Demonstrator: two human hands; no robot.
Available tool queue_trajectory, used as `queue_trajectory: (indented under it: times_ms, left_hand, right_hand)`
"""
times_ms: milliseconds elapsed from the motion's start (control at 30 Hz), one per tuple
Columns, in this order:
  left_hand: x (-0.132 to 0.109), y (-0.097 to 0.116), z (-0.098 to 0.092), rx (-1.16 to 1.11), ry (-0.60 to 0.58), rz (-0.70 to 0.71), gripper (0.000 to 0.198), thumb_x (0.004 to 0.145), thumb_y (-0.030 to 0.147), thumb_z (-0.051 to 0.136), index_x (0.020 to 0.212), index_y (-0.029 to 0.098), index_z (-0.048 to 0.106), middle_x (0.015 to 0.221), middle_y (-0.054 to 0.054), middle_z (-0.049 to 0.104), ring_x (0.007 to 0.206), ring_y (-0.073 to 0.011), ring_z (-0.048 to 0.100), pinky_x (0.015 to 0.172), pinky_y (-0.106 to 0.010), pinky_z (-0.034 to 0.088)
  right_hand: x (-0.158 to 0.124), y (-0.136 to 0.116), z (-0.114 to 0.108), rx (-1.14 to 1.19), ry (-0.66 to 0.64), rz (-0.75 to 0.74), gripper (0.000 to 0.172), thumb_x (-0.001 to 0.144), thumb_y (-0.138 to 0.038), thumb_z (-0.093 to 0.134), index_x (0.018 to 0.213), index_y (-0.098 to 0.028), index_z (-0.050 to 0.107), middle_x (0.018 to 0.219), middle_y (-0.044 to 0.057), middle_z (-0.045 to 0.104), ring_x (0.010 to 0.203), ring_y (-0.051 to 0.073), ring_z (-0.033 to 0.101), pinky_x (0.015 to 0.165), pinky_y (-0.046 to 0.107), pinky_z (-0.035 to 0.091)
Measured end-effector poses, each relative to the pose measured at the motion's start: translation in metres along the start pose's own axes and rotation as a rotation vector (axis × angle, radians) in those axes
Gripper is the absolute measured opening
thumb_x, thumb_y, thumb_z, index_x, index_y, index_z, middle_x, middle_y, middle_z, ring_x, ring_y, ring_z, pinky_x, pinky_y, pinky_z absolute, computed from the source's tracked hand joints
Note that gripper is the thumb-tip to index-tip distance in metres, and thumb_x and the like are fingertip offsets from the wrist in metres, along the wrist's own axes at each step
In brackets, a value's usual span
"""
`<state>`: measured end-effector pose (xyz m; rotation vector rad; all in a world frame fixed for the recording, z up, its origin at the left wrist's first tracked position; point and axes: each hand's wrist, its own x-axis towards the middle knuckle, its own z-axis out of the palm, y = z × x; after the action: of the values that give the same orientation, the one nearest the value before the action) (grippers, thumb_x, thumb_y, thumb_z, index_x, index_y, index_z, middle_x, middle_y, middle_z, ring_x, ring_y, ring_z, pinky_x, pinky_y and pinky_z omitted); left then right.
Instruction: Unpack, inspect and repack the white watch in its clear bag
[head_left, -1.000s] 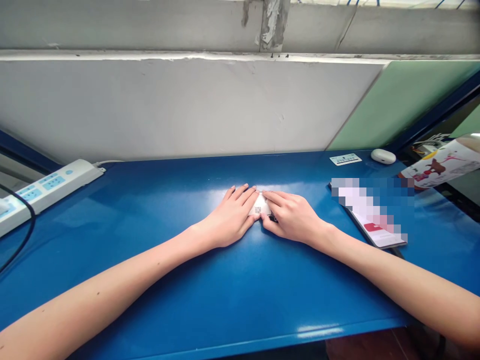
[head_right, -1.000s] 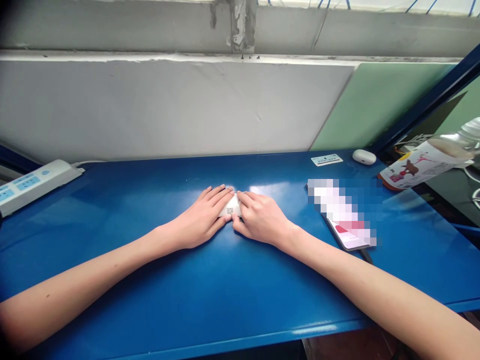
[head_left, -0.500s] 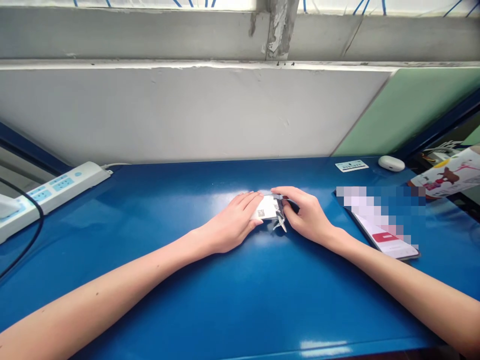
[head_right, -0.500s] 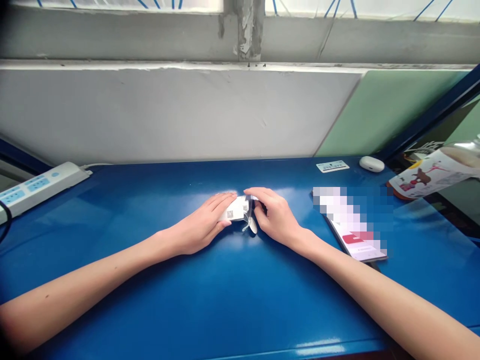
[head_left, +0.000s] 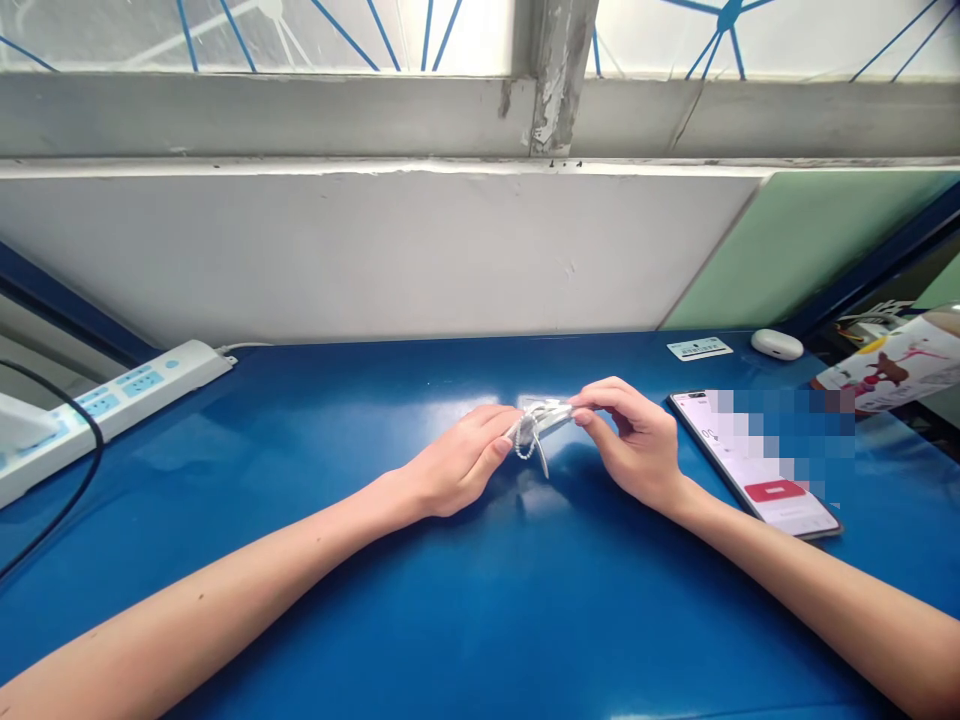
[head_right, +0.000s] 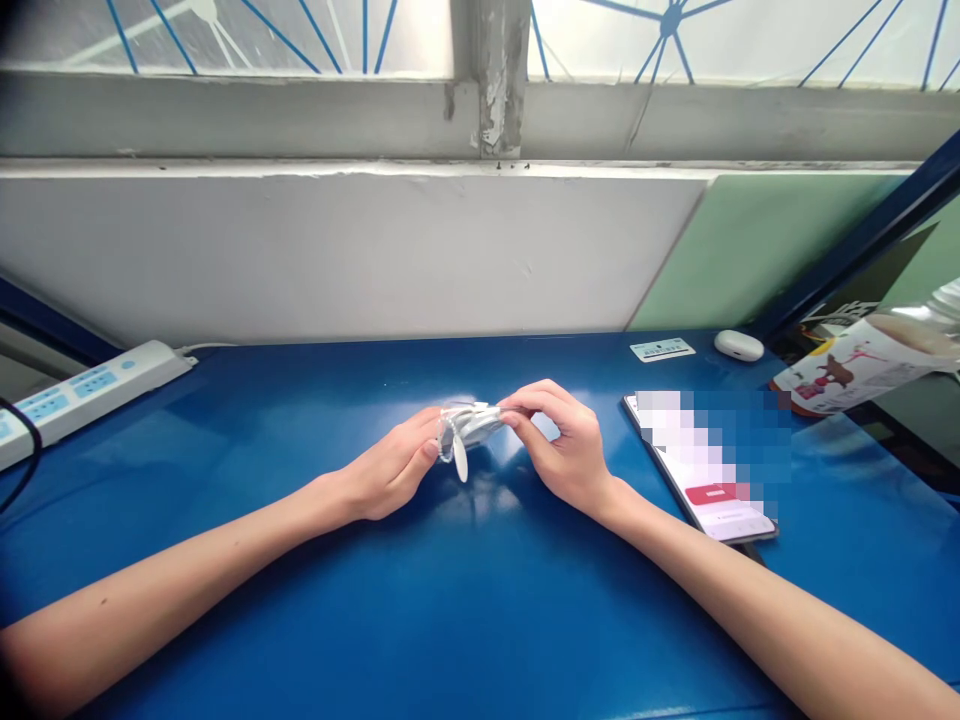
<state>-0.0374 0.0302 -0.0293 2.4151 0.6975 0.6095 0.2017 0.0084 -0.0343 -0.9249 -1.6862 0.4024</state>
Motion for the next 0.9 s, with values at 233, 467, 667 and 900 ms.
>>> queue_trajectory:
  times_ms: [233,467,667,900]
  left_hand:
    - [-0.003,-0.005,0.007,0.026,0.061,-0.073,0.065,0.101,0.044,0.041,0.154,0.013,0.019,0.155,-0.020,0.037,0.141,-0.0326,0.040,0.116,-0.051,0.035]
    - [-0.006,-0.004,0.014,0.268,0.139,-0.006,0.097,0.087,0.032,0.064,0.158,0.017,0.000,0.164,-0.021,0.012,0.150,-0.0345,0.021,0.118,-0.053,0.032]
    - [-0.001,0.000,0.008,0.385,0.068,-0.014,0.093,0.083,0.036,0.067,0.156,0.012,0.014,0.164,-0.022,0.010,0.153,-0.0354,0.007,0.122,-0.053,0.023]
    - [0.001,-0.002,0.003,0.380,-0.019,-0.084,0.098,0.083,0.048,0.068,0.157,0.012,0.014,0.163,-0.021,0.017,0.152,-0.0374,0.011,0.121,-0.056,0.023]
  right_hand:
    - [0.000,0.001,0.006,0.209,0.129,0.368,0.021,0.092,-0.039,0.063,0.085,-0.020,0.067,0.069,-0.002,0.060,0.052,0.010,0.049,0.049,0.024,0.043]
    - [0.003,0.009,0.011,0.252,0.027,0.538,0.031,0.086,-0.049,0.067,0.088,-0.018,0.070,0.076,0.002,0.068,0.056,0.012,0.053,0.050,0.025,0.046]
    - [0.004,0.018,0.009,0.236,-0.058,0.538,0.032,0.087,-0.047,0.066,0.102,-0.019,0.070,0.092,0.006,0.074,0.075,0.019,0.066,0.060,0.029,0.053]
    - [0.002,0.026,0.003,0.047,-0.218,0.447,0.031,0.092,-0.038,0.060,0.117,-0.020,0.066,0.101,0.008,0.073,0.086,0.022,0.068,0.078,0.039,0.058]
